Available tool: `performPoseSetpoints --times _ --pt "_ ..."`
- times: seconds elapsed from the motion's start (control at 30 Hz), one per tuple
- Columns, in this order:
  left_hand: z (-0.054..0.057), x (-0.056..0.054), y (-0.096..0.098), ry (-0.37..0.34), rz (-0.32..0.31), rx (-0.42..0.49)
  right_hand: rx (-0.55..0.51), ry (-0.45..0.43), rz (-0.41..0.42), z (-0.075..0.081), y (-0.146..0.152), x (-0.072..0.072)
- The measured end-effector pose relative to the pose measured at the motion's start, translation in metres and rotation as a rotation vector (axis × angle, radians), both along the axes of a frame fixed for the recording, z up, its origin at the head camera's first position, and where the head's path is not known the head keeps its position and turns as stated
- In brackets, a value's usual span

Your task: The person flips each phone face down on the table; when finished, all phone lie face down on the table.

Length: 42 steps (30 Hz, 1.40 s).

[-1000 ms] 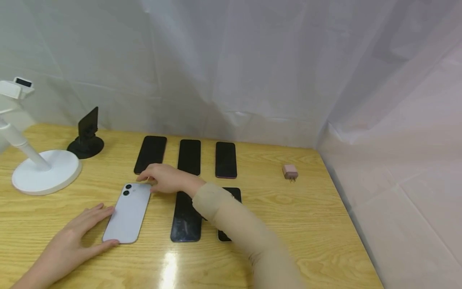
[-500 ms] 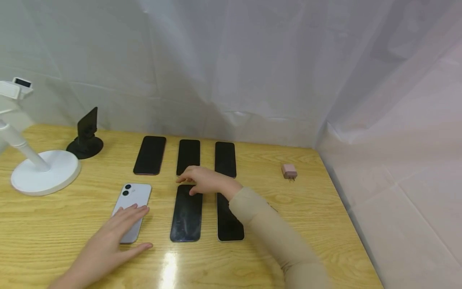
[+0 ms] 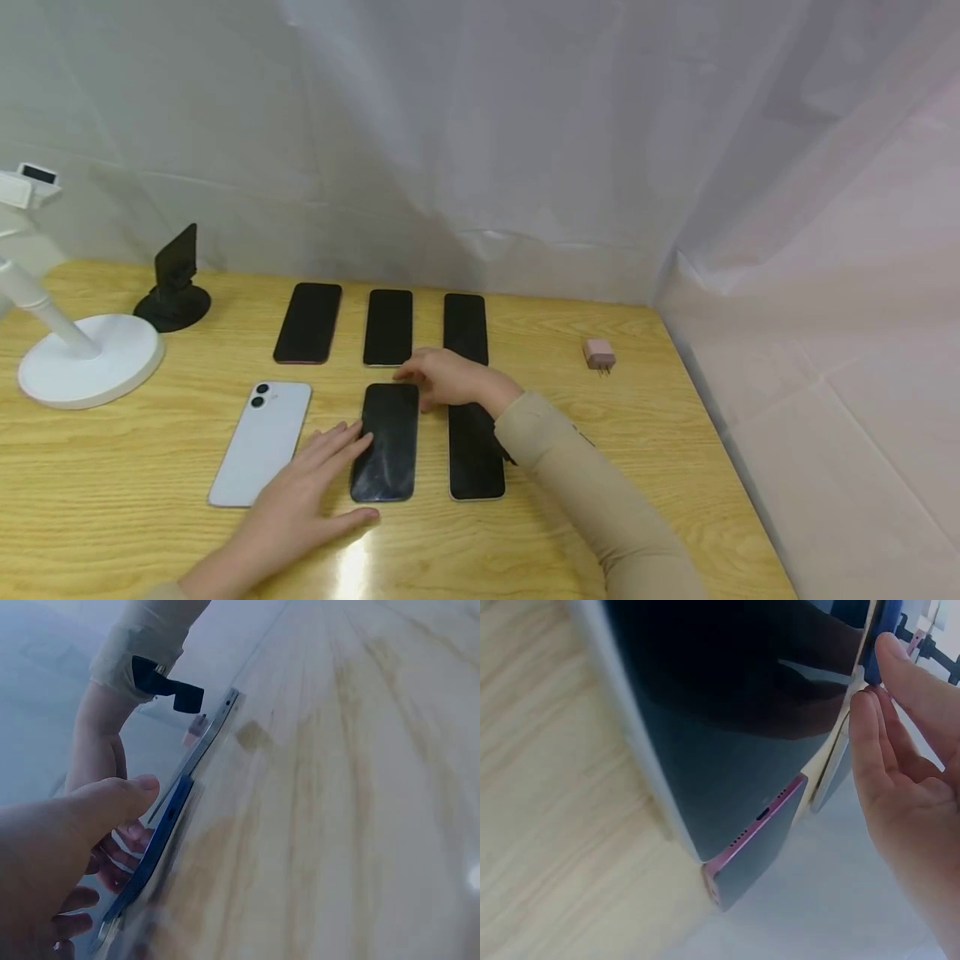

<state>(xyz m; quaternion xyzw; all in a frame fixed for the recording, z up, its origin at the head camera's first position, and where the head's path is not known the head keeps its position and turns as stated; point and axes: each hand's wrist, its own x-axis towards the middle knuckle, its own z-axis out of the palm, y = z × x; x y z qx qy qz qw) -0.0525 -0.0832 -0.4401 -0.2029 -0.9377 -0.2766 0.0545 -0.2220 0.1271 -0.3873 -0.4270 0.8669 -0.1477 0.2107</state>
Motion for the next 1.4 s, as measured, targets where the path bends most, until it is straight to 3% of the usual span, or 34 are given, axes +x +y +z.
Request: performPoseSetpoints --times 0.17,0.67,0.97,1.07,1.3,1.4 --pt "-0.003 0.0 0.008 -0.041 0.011 0.001 0.002 -0.015 -0.014 -0.002 0.0 0.0" --pt "-0.009 0.0 0.016 -0.003 0.04 0.024 0.0 -0.024 -0.043 -0.005 -0.002 -0.001" --pt "-0.01 0.0 0.015 -0.017 0.033 0.014 -0.016 -0.029 -0.05 -0.009 0.0 -0.004" --pt "-0.011 0.001 0.015 -0.018 0.023 0.024 -0.038 -0.037 -0.04 -0.012 0.003 -0.006" --pt "-0.01 0.003 0.014 -0.034 0.004 0.049 -0.177 -0.142 -0.059 -0.01 0.016 -0.008" --pt "-0.009 0.003 0.015 -0.052 -0.001 0.064 -0.205 -0.141 -0.056 -0.008 0.018 -0.008"
